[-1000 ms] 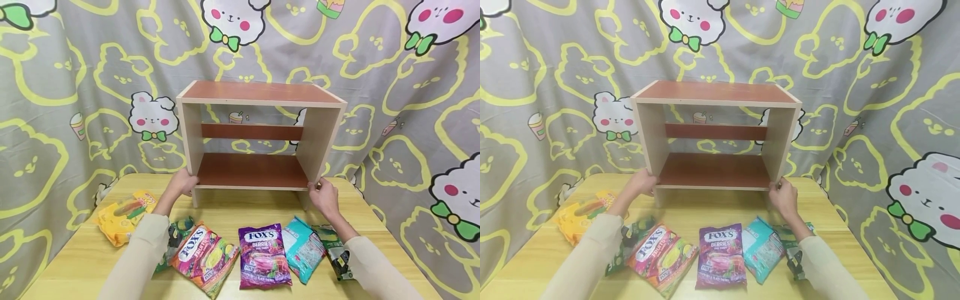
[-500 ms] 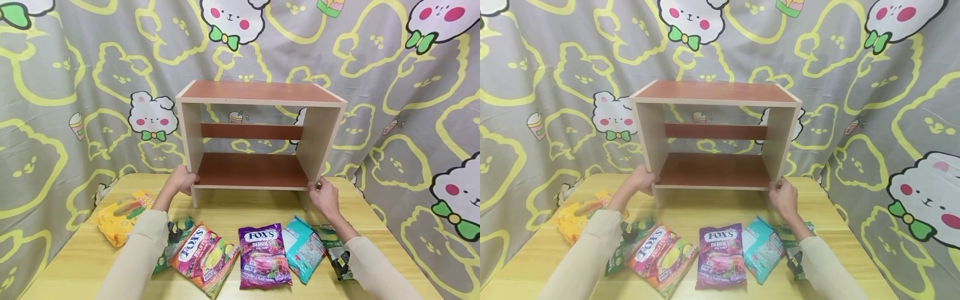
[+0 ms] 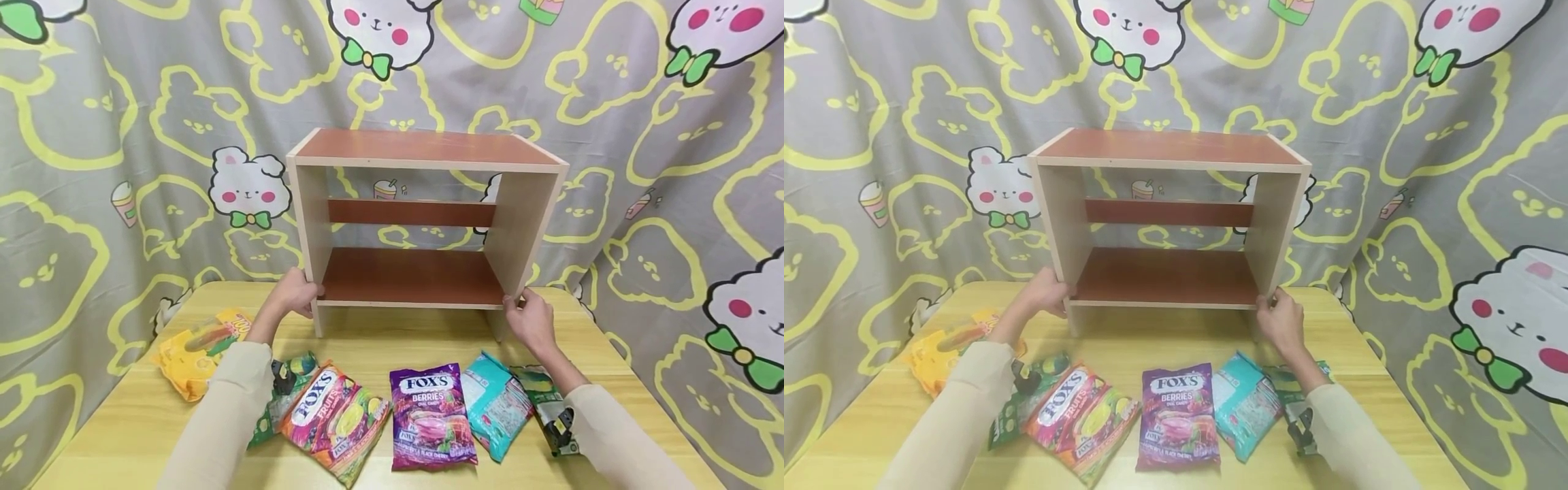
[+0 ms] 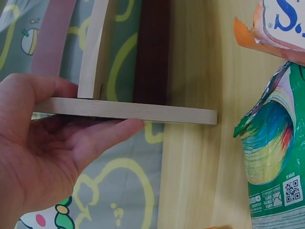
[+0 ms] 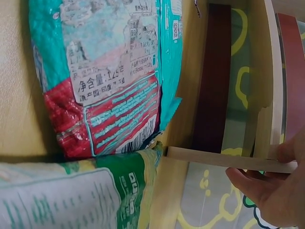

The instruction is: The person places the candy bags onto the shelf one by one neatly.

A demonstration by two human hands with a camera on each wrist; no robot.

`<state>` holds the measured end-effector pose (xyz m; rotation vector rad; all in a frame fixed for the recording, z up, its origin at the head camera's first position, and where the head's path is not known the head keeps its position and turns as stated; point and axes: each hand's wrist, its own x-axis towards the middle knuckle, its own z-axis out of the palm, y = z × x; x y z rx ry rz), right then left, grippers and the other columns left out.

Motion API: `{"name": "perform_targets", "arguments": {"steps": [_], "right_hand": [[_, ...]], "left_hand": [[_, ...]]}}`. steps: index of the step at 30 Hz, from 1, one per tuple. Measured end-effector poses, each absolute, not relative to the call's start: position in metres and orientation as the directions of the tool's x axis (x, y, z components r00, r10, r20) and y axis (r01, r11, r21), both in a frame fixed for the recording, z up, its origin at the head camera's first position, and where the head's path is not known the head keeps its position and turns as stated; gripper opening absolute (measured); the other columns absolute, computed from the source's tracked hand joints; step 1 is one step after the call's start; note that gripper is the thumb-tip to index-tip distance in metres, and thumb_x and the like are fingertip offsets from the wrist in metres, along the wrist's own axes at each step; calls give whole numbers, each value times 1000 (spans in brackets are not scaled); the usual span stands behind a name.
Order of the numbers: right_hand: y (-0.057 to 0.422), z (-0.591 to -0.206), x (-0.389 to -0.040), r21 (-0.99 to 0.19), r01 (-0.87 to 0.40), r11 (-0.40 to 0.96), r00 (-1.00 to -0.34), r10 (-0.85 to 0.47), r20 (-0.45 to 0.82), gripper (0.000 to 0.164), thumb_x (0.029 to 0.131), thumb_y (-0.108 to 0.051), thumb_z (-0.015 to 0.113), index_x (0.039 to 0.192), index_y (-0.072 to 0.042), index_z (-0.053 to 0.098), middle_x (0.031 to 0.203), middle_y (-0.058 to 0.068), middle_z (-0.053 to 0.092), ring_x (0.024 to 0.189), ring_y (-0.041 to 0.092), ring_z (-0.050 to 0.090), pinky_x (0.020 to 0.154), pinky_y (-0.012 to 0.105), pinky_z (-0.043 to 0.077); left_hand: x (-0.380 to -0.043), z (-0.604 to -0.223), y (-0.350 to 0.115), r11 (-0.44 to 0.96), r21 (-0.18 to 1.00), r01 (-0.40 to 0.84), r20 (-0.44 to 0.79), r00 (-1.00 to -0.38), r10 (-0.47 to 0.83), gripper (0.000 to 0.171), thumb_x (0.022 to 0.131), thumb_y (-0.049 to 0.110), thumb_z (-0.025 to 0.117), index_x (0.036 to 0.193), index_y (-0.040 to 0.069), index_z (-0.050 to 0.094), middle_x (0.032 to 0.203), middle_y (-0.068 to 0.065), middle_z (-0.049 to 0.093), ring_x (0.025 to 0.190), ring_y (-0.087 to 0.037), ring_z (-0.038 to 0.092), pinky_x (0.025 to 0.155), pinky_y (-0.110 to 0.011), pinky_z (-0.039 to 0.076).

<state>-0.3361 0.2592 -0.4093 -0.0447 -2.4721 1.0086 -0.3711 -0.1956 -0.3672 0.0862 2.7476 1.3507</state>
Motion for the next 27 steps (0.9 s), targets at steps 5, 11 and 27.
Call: {"name": "perform_targets", "arguments": {"steps": [5, 11, 27], "right_hand": [[259, -408, -336, -667, -140, 731, -895, 195, 401, 36, 101, -23, 56, 120, 6, 66, 114, 31, 70, 102, 45, 71, 69, 44, 61], [261, -406, -336, -664, -140, 735, -903, 181, 390, 37, 101, -24, 55, 119, 6, 66, 115, 32, 69, 102, 46, 71, 70, 45, 62], [273, -387, -335, -552, -160, 819, -927, 68, 369, 30, 96, -27, 64, 86, 0, 73, 57, 2, 63, 52, 15, 55, 48, 31, 41]], "left_hand": [[-371, -366, -196, 606, 796, 12, -51, -995, 86, 43, 92, 12, 56, 122, -18, 54, 111, -38, 65, 75, -32, 73, 67, -47, 64], [-369, -365, -195, 608, 794, 17, -37, -996, 77, 40, 91, 12, 57, 119, -17, 56, 108, -37, 66, 72, -30, 72, 66, -46, 64], [-368, -365, -195, 606, 795, 15, -42, -996, 80, 41, 91, 12, 58, 122, -15, 55, 113, -35, 64, 78, -31, 72, 63, -41, 64]]}}
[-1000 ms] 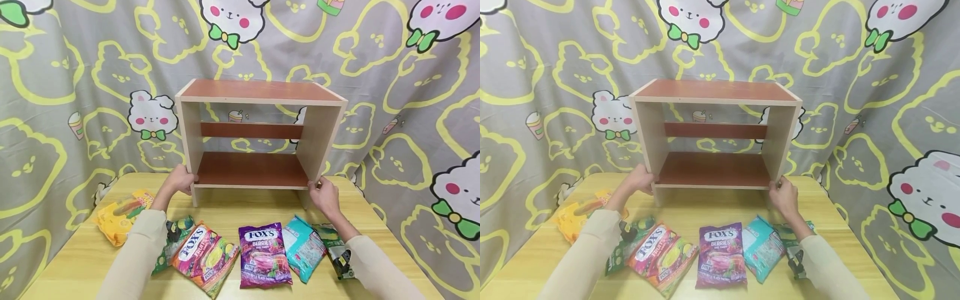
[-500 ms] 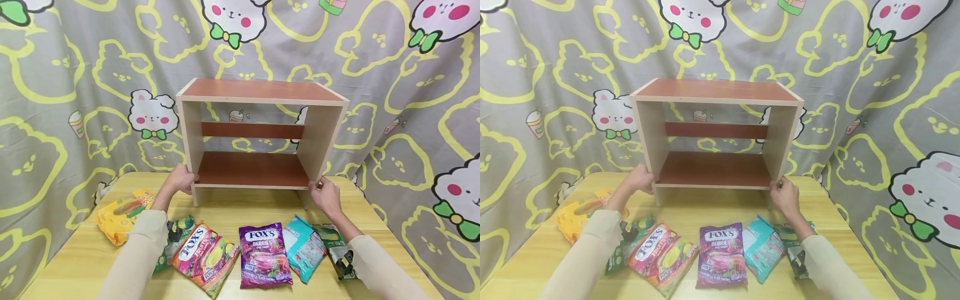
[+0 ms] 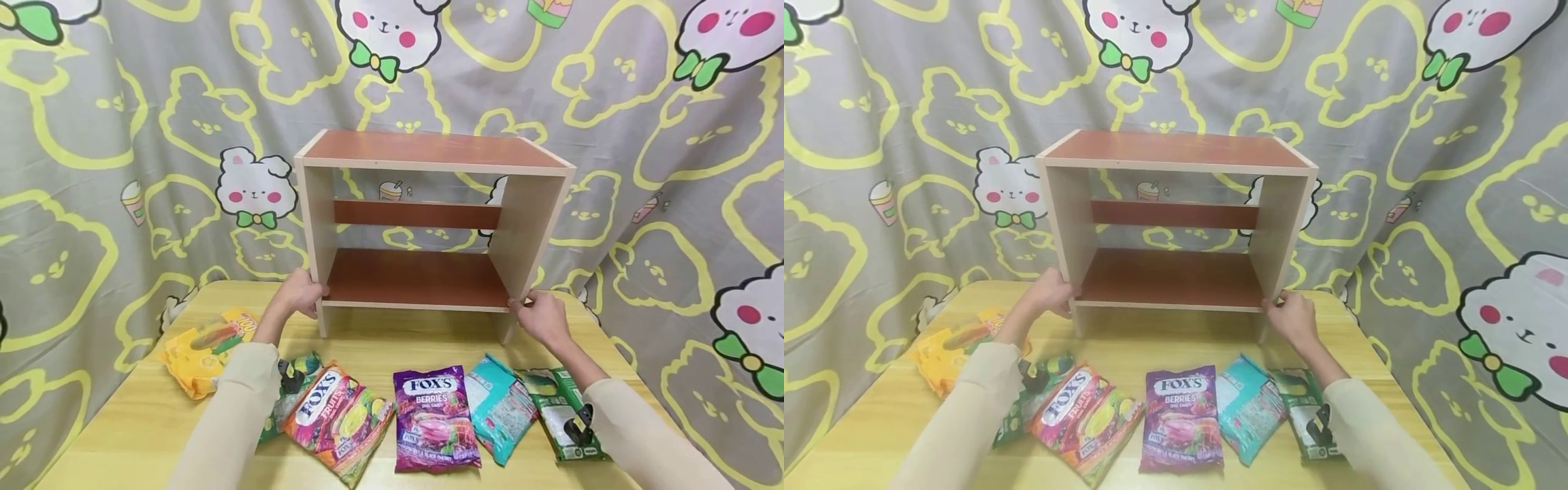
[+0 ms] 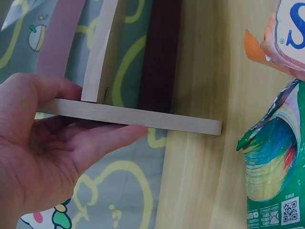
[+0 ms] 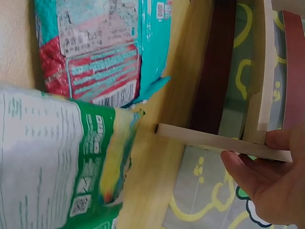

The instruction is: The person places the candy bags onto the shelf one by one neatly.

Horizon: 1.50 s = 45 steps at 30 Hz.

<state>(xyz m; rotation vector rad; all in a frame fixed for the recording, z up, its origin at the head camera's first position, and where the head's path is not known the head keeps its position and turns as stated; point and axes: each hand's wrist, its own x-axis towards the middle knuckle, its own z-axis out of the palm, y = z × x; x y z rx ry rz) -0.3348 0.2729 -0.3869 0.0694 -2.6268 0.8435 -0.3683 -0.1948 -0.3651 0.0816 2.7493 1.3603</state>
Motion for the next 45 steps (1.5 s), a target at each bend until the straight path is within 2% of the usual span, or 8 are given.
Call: {"name": "perform_targets", "arguments": {"steps": [9, 21, 26, 28, 30, 36, 41, 45], "right_hand": [[280, -377, -331, -512, -143, 847, -947, 33, 319, 31, 95, -28, 67, 95, 2, 74, 54, 0, 49, 52, 18, 46, 46, 30, 35], [289, -363, -326, -441, -172, 881, -961, -50, 273, 34, 96, -28, 66, 99, 4, 76, 64, 3, 68, 54, 16, 55, 50, 31, 40], [299, -359, -320, -393, -166, 904, -970, -79, 229, 32, 95, -22, 63, 103, 7, 75, 83, 17, 73, 64, 26, 61, 66, 50, 52], [305, -359, -317, -361, -159, 919, -975, -89, 204, 30, 93, -21, 65, 100, 7, 74, 91, 21, 73, 71, 30, 64, 72, 53, 53], [309, -359, -315, -338, -139, 931, -984, -93, 149, 29, 92, -23, 67, 87, 5, 72, 77, 16, 68, 65, 27, 59, 58, 43, 50], [325, -358, -309, -332, -99, 938, -994, -110, -15, 49, 91, -29, 68, 53, -19, 40, 49, -9, 29, 46, 8, 28, 47, 25, 27], [337, -358, -305, -316, -49, 947, -979, -108, -171, 44, 93, -34, 68, 79, 7, 61, 65, 4, 50, 58, 18, 55, 52, 32, 50], [344, -363, -302, -345, 2, 938, -968, -85, -238, 56, 93, -32, 69, 108, 21, 58, 82, 14, 56, 74, 26, 61, 62, 40, 61]], "left_hand": [[-371, -364, -195, 602, 798, 3, -57, -995, 81, 39, 92, 12, 58, 119, -16, 56, 106, -32, 63, 72, -30, 72, 64, -41, 64], [-370, -363, -197, 591, 807, 9, -56, -994, 91, 43, 94, 11, 56, 127, -16, 54, 116, -36, 62, 82, -33, 72, 65, -42, 64], [-369, -363, -197, 600, 800, 13, -48, -995, 85, 42, 93, 11, 56, 126, -16, 54, 115, -36, 62, 82, -33, 72, 65, -41, 64], [-369, -364, -197, 603, 798, 10, -50, -995, 82, 43, 93, 12, 56, 125, -16, 54, 115, -36, 62, 82, -33, 72, 65, -40, 64], [-369, -364, -197, 604, 797, 8, -51, -995, 80, 44, 93, 12, 57, 126, -16, 54, 117, -36, 62, 84, -33, 72, 65, -41, 64], [-369, -366, -195, 600, 800, 10, -47, -996, 79, 44, 93, 11, 57, 129, -15, 53, 119, -36, 61, 87, -34, 70, 65, -41, 64], [-370, -367, -194, 600, 800, 11, -47, -996, 81, 43, 93, 11, 57, 126, -16, 54, 115, -35, 63, 83, -34, 71, 65, -41, 64], [-369, -366, -195, 607, 794, 18, -46, -995, 90, 43, 93, 12, 57, 125, -17, 54, 114, -36, 63, 81, -32, 71, 65, -42, 64]]}}
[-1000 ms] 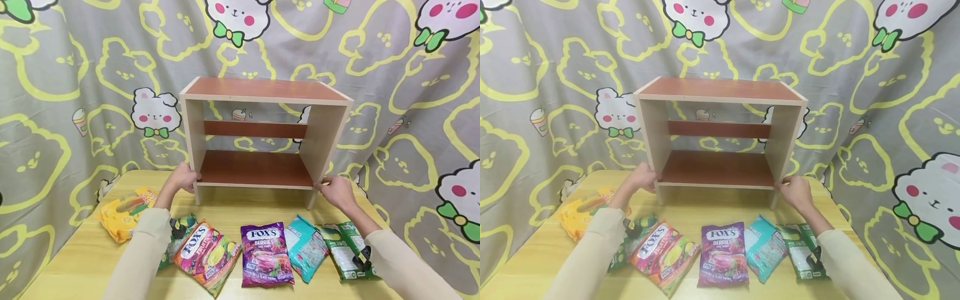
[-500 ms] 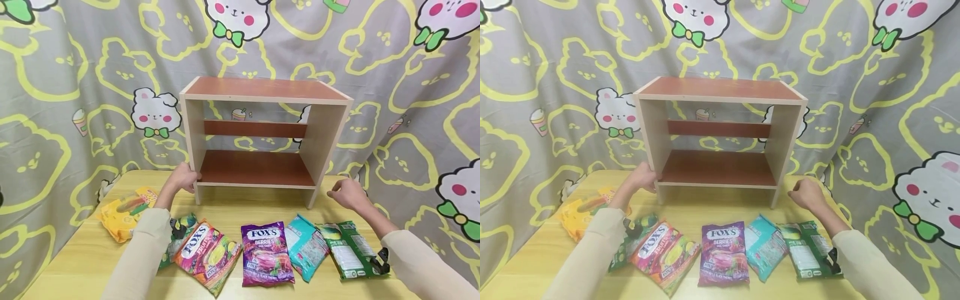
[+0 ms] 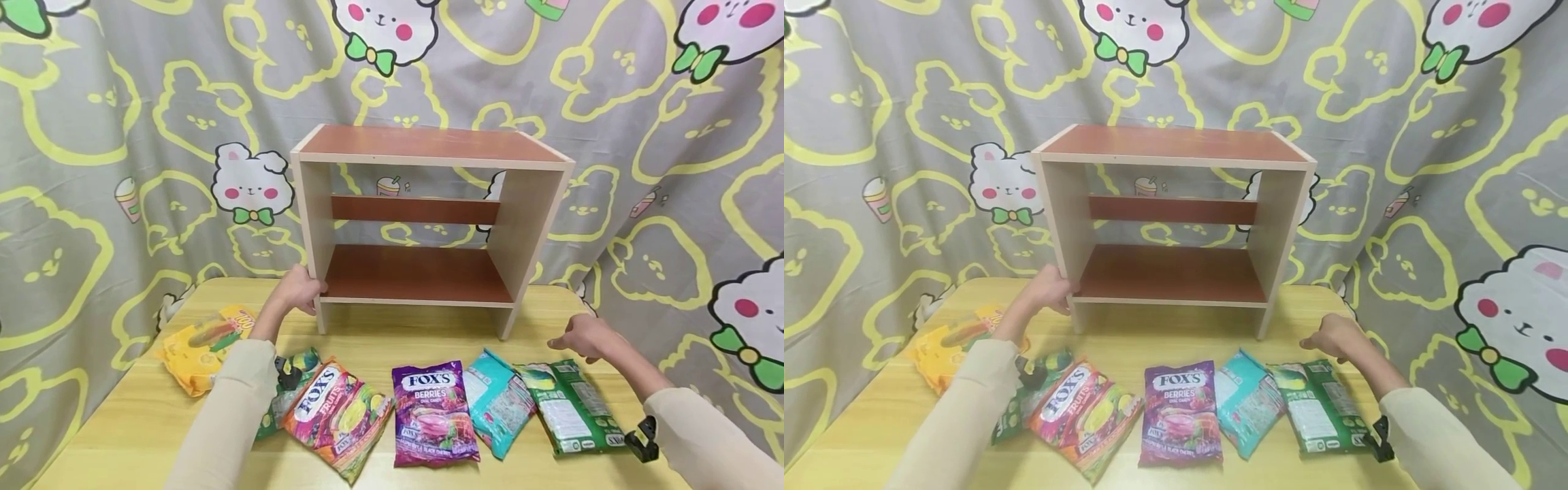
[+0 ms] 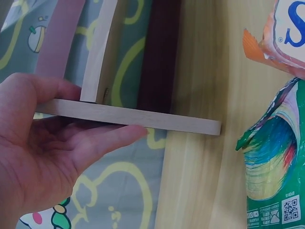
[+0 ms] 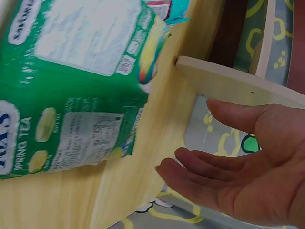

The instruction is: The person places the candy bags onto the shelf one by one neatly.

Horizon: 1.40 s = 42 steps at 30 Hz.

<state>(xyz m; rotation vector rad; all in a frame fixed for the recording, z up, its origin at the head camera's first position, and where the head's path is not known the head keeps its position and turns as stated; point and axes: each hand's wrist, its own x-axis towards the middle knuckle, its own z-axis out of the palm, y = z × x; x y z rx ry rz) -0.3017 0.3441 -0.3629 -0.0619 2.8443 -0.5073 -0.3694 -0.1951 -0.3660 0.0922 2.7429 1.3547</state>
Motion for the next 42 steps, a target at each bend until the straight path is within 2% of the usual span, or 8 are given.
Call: {"name": "perform_targets", "arguments": {"steps": [4, 10, 18, 26, 35, 42], "right_hand": [[348, -370, -300, -370, 30, 928, -965, -69, -251, 54, 91, -28, 73, 107, 20, 57, 85, 20, 58, 76, 27, 59, 64, 41, 62], [351, -378, -296, -388, 97, 917, -936, -48, -348, 70, 85, -22, 80, 121, 27, 45, 108, 36, 56, 91, 40, 62, 68, 45, 63], [354, -387, -292, -345, 198, 918, -889, 20, -458, 82, 83, -22, 83, 130, 26, 36, 109, 34, 56, 95, 46, 62, 68, 50, 62], [359, -397, -292, -320, 223, 921, -862, 33, -507, 64, 86, -24, 80, 118, 22, 47, 102, 31, 58, 90, 45, 62, 67, 51, 62], [360, -406, -292, -297, 250, 921, -839, 54, -541, 61, 90, -27, 77, 114, 22, 50, 91, 25, 64, 83, 36, 66, 69, 50, 62], [360, -409, -291, -304, 259, 917, -823, 45, -566, 57, 94, -25, 72, 116, 22, 49, 87, 22, 65, 80, 34, 68, 70, 50, 63]], "left_hand": [[-369, -365, -197, 610, 792, 18, -45, -995, 87, 43, 94, 12, 56, 124, -17, 54, 113, -35, 63, 79, -31, 72, 65, -42, 64], [-368, -365, -197, 601, 799, 27, -44, -994, 102, 44, 93, 11, 56, 126, -18, 53, 113, -37, 63, 79, -32, 73, 63, -41, 64], [-368, -364, -196, 614, 789, 22, -47, -994, 95, 43, 94, 12, 56, 124, -17, 54, 112, -35, 64, 80, -31, 72, 65, -40, 64], [-368, -364, -195, 614, 789, 27, -45, -994, 101, 40, 92, 12, 56, 120, -18, 57, 107, -34, 66, 76, -31, 73, 68, -46, 64], [-369, -365, -195, 599, 800, 35, -31, -995, 99, 46, 93, 11, 56, 130, -15, 52, 117, -37, 63, 90, -37, 72, 65, -43, 64], [-370, -366, -196, 598, 801, 34, -31, -995, 98, 46, 93, 11, 56, 131, -15, 52, 117, -36, 63, 87, -35, 71, 64, -42, 64]]}}
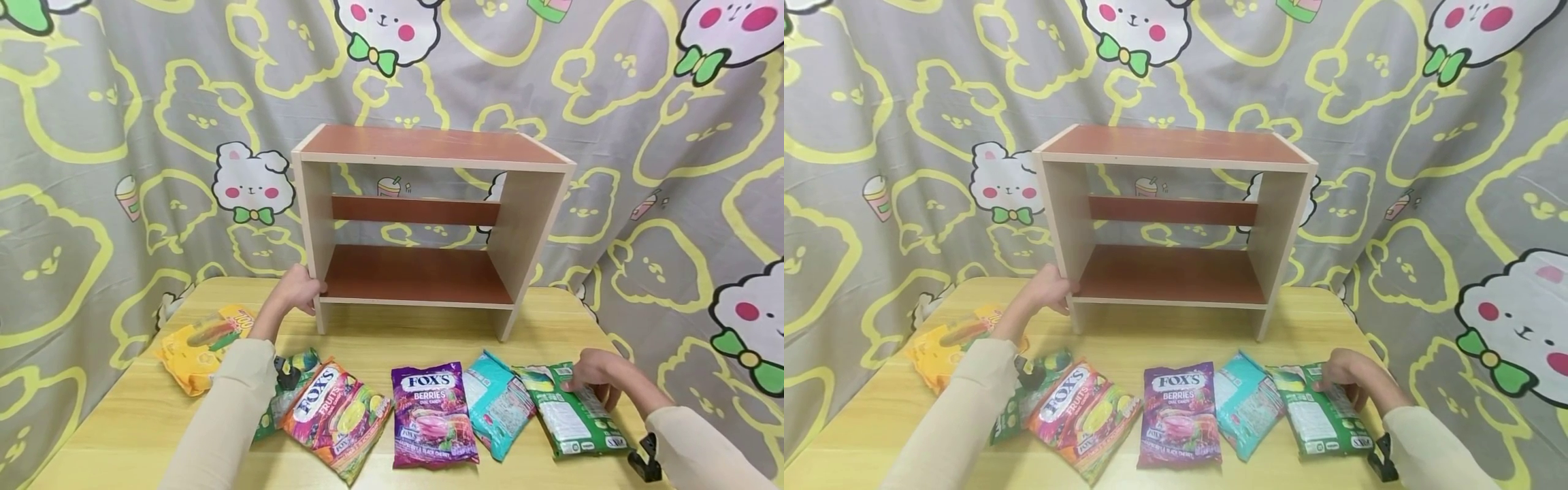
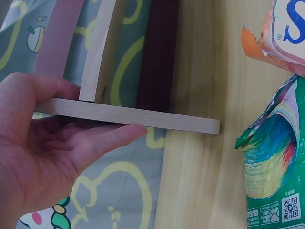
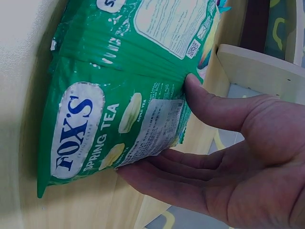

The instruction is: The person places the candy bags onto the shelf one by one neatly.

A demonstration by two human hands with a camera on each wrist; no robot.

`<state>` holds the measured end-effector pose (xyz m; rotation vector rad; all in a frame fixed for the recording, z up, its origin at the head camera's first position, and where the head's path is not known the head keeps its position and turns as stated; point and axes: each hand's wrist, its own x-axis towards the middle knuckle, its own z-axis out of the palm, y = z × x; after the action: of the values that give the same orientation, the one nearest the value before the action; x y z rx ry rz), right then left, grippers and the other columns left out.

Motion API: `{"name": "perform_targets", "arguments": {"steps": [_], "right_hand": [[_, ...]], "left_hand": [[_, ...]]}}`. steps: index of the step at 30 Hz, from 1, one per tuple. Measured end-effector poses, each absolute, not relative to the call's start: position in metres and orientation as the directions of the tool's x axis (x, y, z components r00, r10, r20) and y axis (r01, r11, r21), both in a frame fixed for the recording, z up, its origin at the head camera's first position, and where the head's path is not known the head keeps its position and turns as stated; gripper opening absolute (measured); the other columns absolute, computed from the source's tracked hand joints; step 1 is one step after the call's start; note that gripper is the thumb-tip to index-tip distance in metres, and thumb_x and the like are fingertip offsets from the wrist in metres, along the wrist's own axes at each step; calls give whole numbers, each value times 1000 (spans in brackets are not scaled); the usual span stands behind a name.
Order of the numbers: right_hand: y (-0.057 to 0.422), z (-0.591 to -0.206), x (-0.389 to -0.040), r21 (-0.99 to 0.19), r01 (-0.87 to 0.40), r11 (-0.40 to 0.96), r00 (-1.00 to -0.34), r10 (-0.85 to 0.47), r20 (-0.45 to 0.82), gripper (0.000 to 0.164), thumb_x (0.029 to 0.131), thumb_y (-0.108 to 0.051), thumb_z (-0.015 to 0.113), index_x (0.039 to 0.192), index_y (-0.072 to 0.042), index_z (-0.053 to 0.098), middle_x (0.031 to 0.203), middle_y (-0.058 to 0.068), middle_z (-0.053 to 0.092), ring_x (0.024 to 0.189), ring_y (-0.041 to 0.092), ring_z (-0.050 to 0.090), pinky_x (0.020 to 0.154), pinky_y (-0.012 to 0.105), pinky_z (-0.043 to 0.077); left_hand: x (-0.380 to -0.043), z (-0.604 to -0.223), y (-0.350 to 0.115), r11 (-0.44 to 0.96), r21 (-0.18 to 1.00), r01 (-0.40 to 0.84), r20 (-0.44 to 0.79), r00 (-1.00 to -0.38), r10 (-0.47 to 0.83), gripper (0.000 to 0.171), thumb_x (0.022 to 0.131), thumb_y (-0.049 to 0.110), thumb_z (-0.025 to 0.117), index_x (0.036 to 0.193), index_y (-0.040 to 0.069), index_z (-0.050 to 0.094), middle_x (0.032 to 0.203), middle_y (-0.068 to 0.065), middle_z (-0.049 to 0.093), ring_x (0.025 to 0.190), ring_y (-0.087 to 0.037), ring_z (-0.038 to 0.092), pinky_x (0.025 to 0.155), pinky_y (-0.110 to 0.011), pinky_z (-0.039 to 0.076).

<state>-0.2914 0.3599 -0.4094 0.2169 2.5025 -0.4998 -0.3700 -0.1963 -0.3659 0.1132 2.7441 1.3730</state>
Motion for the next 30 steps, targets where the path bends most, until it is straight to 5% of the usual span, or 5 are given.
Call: {"name": "perform_targets", "arguments": {"steps": [15, 30], "right_hand": [[361, -411, -293, -298, 248, 922, -807, 26, -590, 47, 98, -25, 66, 111, 18, 54, 86, 21, 65, 79, 32, 69, 71, 50, 63], [363, -415, -299, -322, 259, 911, -851, 57, -522, 58, 95, -28, 69, 113, 23, 49, 88, 25, 61, 81, 37, 66, 71, 49, 62]], "left_hand": [[-371, -367, -197, 600, 799, 32, -31, -995, 94, 48, 93, 11, 56, 133, -14, 50, 120, -36, 62, 91, -35, 70, 63, -42, 64], [-370, -367, -197, 605, 795, 33, -29, -995, 92, 48, 94, 13, 56, 134, -14, 50, 121, -36, 62, 93, -36, 70, 65, -42, 64]]}}
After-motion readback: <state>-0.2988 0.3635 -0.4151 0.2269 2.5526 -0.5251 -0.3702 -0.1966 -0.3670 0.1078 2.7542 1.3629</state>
